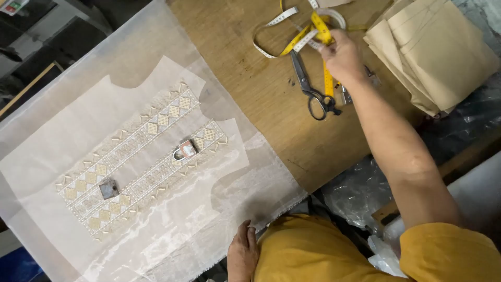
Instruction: The person measures a piece of patterned fabric using a yellow tape measure and a ruler, marking it with a pencil. They then use large shears to cut the fabric along the marked lines, separating a strip from the main piece.
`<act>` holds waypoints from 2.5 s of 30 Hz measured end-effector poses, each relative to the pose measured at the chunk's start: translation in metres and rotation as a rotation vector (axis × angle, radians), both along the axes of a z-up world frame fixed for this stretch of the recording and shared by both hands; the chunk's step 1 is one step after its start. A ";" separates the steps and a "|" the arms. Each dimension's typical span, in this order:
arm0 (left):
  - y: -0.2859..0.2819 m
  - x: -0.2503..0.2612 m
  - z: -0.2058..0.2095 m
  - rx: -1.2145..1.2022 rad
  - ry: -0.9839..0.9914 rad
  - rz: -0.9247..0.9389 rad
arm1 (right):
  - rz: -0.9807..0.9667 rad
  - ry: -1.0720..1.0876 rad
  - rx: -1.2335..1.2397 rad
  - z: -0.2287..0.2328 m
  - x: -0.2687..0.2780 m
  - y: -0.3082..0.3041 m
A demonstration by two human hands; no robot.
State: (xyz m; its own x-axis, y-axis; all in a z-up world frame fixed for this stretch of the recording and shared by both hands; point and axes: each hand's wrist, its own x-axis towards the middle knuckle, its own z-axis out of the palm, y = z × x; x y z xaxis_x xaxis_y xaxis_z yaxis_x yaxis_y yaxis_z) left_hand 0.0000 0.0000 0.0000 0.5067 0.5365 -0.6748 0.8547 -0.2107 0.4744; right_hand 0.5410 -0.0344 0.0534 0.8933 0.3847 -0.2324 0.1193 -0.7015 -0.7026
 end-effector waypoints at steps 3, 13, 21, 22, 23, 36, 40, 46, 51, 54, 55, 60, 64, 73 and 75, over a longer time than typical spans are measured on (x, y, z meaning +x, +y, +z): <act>0.000 0.002 -0.002 -0.004 0.001 -0.010 | -0.010 -0.045 -0.119 -0.007 -0.018 -0.013; 0.003 0.002 0.000 -0.110 0.072 0.019 | 0.151 -0.378 -0.710 -0.133 -0.015 -0.052; 0.007 -0.010 0.003 -0.118 -0.040 0.034 | 0.041 0.013 -0.840 -0.134 -0.016 -0.042; 0.006 -0.012 0.005 -0.119 -0.043 0.038 | 0.044 0.009 -0.841 -0.131 -0.017 -0.036; 0.006 -0.013 0.007 -0.130 -0.032 0.066 | 0.051 0.027 -0.866 -0.128 -0.016 -0.034; 0.008 -0.020 0.006 -0.110 -0.165 -0.010 | 0.202 -0.714 -0.446 -0.183 -0.026 -0.051; 0.011 -0.010 0.027 -0.101 -0.156 0.097 | 0.265 -0.405 -0.455 -0.144 -0.051 -0.017; 0.009 -0.011 0.039 -0.112 -0.107 0.124 | 0.268 -0.394 -0.456 -0.159 -0.052 -0.017; 0.008 -0.017 0.040 -0.134 -0.065 0.178 | 0.134 -0.138 -0.557 -0.117 -0.064 -0.006; 0.002 -0.032 0.034 -0.114 -0.082 0.168 | -0.109 0.126 -0.545 -0.126 -0.064 -0.001; 0.003 -0.035 0.035 -0.114 -0.089 0.165 | -0.113 0.119 -0.543 -0.121 -0.069 -0.001; 0.012 -0.048 0.051 -0.185 -0.049 0.207 | 0.088 -0.015 -0.543 -0.083 -0.111 -0.008; 0.018 -0.070 0.039 -0.155 -0.049 0.094 | 0.070 -0.190 -0.606 -0.125 -0.112 -0.026; 0.007 -0.079 -0.013 -0.085 -0.063 0.027 | 0.142 -0.083 -0.492 -0.124 -0.111 -0.026; 0.007 -0.064 0.000 -0.109 0.002 0.045 | 0.132 0.018 -0.532 -0.116 -0.106 -0.019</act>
State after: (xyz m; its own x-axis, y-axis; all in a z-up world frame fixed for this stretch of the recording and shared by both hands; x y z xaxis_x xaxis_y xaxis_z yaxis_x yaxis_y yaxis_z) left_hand -0.0641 0.0071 -0.0004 0.4821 0.4820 -0.7316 0.8633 -0.1192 0.4903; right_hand 0.4347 -0.0538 -0.0627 0.8393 0.3187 -0.4405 0.2220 -0.9405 -0.2573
